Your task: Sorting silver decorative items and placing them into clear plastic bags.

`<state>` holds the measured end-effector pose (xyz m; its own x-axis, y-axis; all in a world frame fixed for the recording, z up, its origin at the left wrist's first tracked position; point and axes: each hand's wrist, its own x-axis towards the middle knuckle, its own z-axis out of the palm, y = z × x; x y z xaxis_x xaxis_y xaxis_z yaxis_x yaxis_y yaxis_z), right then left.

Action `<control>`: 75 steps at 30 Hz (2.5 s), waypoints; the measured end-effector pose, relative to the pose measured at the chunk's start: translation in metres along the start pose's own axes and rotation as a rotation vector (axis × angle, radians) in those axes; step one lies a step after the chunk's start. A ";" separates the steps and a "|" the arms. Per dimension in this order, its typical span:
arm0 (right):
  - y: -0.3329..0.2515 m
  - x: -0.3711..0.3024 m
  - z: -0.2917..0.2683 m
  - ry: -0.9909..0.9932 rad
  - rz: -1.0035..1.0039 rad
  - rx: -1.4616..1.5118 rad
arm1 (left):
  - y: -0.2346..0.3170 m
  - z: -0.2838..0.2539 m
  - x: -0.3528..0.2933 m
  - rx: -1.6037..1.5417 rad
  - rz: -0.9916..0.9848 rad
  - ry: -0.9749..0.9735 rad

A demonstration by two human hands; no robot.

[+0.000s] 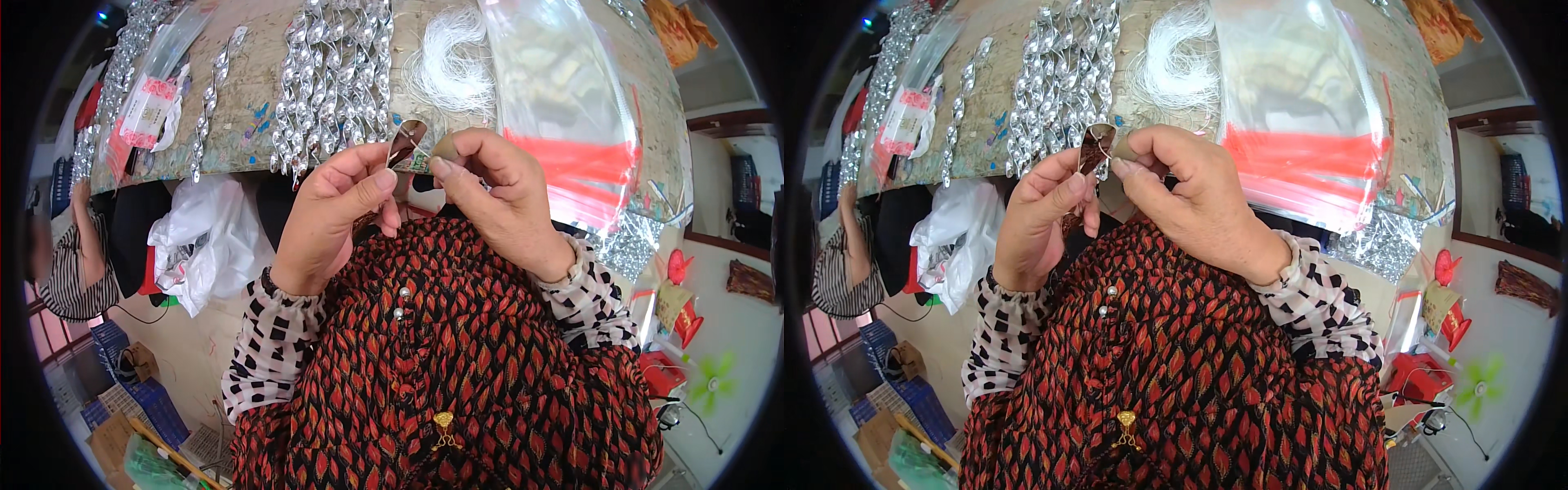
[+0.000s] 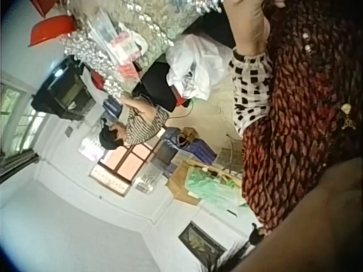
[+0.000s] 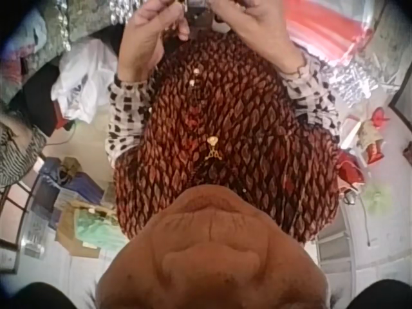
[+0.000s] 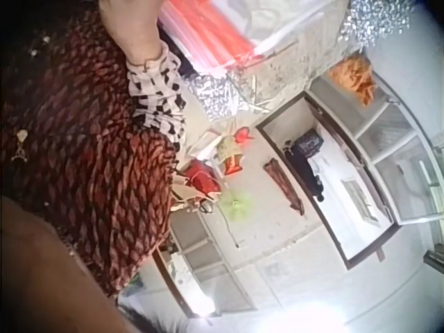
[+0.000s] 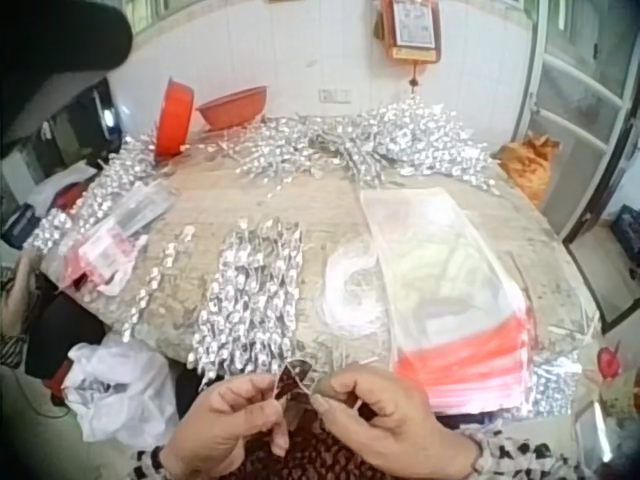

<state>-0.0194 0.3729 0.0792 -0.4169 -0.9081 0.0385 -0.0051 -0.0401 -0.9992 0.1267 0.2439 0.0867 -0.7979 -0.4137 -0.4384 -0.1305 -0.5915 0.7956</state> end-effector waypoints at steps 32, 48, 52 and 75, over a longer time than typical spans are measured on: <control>0.001 0.001 0.003 0.074 0.138 0.019 | -0.010 0.007 -0.007 0.159 0.160 -0.031; 0.018 0.005 -0.018 0.005 -0.080 -0.356 | -0.012 -0.005 -0.006 0.221 0.205 -0.044; 0.028 0.004 -0.053 -0.017 -0.088 -0.430 | -0.006 -0.013 -0.007 0.158 0.325 0.085; 0.031 -0.014 -0.095 0.024 -0.317 -0.944 | -0.040 0.041 0.034 1.107 0.554 -0.227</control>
<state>-0.0999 0.4240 0.0461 -0.2897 -0.9036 0.3155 -0.8360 0.0784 -0.5431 0.0807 0.2820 0.0568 -0.9721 -0.2268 0.0603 -0.0810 0.5653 0.8209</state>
